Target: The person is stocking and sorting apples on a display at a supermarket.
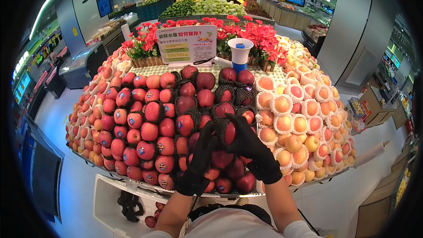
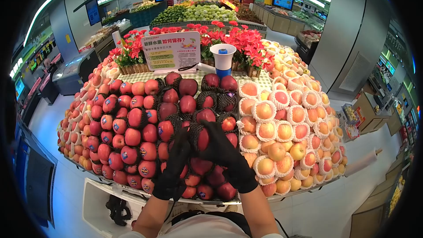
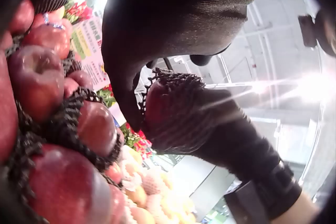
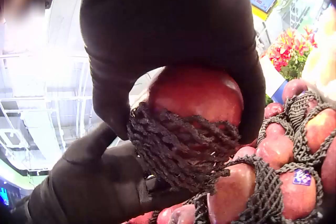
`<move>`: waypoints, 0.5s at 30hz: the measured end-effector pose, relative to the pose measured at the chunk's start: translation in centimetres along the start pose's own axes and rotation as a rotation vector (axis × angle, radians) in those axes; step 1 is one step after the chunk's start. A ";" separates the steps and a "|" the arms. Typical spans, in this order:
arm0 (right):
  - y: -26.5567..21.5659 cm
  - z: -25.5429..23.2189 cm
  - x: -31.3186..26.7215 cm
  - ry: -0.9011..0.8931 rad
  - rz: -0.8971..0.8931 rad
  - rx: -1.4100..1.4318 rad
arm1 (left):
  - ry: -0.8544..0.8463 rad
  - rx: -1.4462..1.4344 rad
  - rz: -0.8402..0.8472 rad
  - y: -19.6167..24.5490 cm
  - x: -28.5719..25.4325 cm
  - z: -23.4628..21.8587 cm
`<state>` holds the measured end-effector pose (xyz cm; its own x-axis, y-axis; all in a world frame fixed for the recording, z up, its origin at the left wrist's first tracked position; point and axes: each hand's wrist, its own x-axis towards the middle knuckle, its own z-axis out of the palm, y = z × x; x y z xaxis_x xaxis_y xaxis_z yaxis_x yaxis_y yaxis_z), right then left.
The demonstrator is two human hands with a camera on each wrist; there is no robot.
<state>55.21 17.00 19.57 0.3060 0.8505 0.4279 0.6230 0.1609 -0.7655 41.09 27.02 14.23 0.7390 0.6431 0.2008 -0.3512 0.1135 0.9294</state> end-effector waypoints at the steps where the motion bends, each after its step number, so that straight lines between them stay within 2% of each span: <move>1: 0.2 0.0 -0.4 -0.009 -0.003 0.020 | -0.044 -0.111 -0.067 0.1 0.0 0.6; 3: 0.0 0.1 -1.2 -0.005 0.022 -0.071 | -0.069 0.069 0.063 -4.8 0.9 -0.2; 4: -0.2 0.6 -1.5 0.021 0.022 -0.170 | -0.075 0.156 0.125 -5.3 1.1 0.2; 5: -0.3 0.9 -1.8 0.041 0.024 -0.269 | -0.025 0.081 0.048 -5.6 0.6 0.5; 7: -0.5 0.6 -2.1 0.078 -0.030 -0.202 | 0.080 -0.071 -0.107 -2.7 -0.6 2.4; 9: -0.2 0.4 -2.7 0.109 -0.045 -0.155 | 0.046 -0.234 -0.106 -2.7 -0.6 2.2; 11: 0.6 0.2 -3.4 0.136 -0.026 -0.136 | 0.050 -0.271 -0.074 -2.7 -0.7 2.3; 13: 0.5 0.0 -4.1 0.152 0.070 -0.047 | 0.105 -0.180 -0.003 -2.3 -1.1 2.5; 15: 0.1 0.3 -4.7 0.147 0.173 0.054 | 0.095 0.461 0.309 -4.6 -1.4 0.7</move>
<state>53.61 13.17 17.39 0.5088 0.7863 0.3505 0.5142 0.0490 -0.8563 42.13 25.06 9.91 0.5795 0.6616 0.4759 -0.2396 -0.4198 0.8754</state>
